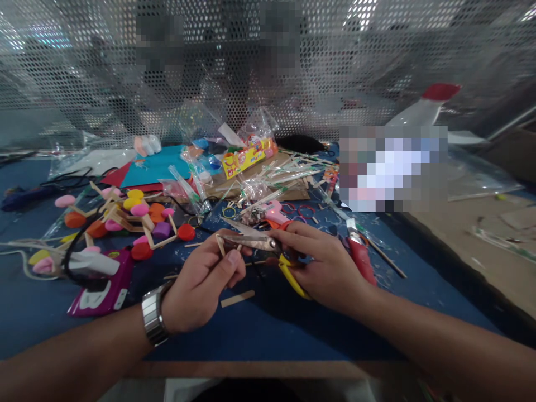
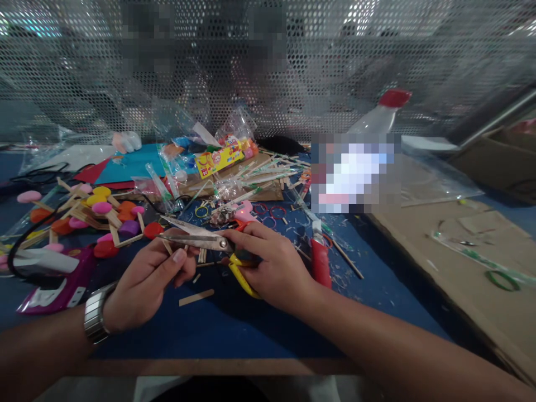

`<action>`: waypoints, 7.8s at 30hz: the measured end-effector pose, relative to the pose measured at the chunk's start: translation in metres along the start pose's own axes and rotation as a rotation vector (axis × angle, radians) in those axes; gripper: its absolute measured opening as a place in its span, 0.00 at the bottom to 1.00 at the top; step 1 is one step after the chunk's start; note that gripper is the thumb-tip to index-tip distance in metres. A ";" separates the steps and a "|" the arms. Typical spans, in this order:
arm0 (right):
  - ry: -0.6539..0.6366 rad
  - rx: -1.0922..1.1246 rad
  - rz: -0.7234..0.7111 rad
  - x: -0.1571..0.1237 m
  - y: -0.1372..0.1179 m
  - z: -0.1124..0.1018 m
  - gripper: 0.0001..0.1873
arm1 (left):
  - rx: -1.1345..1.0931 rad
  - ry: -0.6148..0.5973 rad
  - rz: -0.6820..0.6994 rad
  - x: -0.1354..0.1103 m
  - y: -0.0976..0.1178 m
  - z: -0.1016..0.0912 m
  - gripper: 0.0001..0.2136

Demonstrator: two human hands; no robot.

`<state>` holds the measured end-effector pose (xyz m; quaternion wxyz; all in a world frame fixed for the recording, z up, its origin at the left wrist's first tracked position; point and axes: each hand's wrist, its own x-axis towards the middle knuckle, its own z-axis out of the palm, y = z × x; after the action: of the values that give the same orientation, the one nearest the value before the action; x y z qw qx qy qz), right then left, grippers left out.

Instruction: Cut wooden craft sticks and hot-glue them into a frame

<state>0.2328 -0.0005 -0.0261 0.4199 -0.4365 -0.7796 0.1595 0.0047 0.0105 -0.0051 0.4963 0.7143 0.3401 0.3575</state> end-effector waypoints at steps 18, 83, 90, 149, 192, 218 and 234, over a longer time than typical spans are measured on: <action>0.015 -0.072 0.090 0.001 -0.007 -0.005 0.20 | -0.602 0.068 -0.173 0.010 0.000 0.004 0.13; -0.087 0.717 0.343 0.006 -0.013 -0.002 0.22 | 0.852 -0.329 -0.176 0.006 0.051 -0.016 0.06; -0.011 0.820 0.369 0.012 -0.008 -0.002 0.25 | 0.829 -0.324 -0.193 0.035 0.048 0.005 0.09; 0.010 0.078 -0.071 0.001 -0.009 -0.009 0.18 | 0.354 0.218 0.373 0.013 -0.002 0.003 0.06; -0.002 0.016 -0.036 0.001 -0.008 -0.009 0.14 | 0.291 0.209 0.275 0.016 0.003 0.003 0.15; -0.006 0.095 -0.081 0.002 -0.012 -0.011 0.16 | 0.320 0.099 0.323 0.018 0.004 0.004 0.17; -0.011 0.055 -0.107 -0.001 -0.011 -0.012 0.20 | 0.308 0.089 0.334 0.018 0.008 0.005 0.14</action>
<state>0.2365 -0.0089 -0.0119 0.4356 -0.3817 -0.7992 0.1606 0.0194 0.0209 0.0046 0.3000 0.8116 0.2890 0.4096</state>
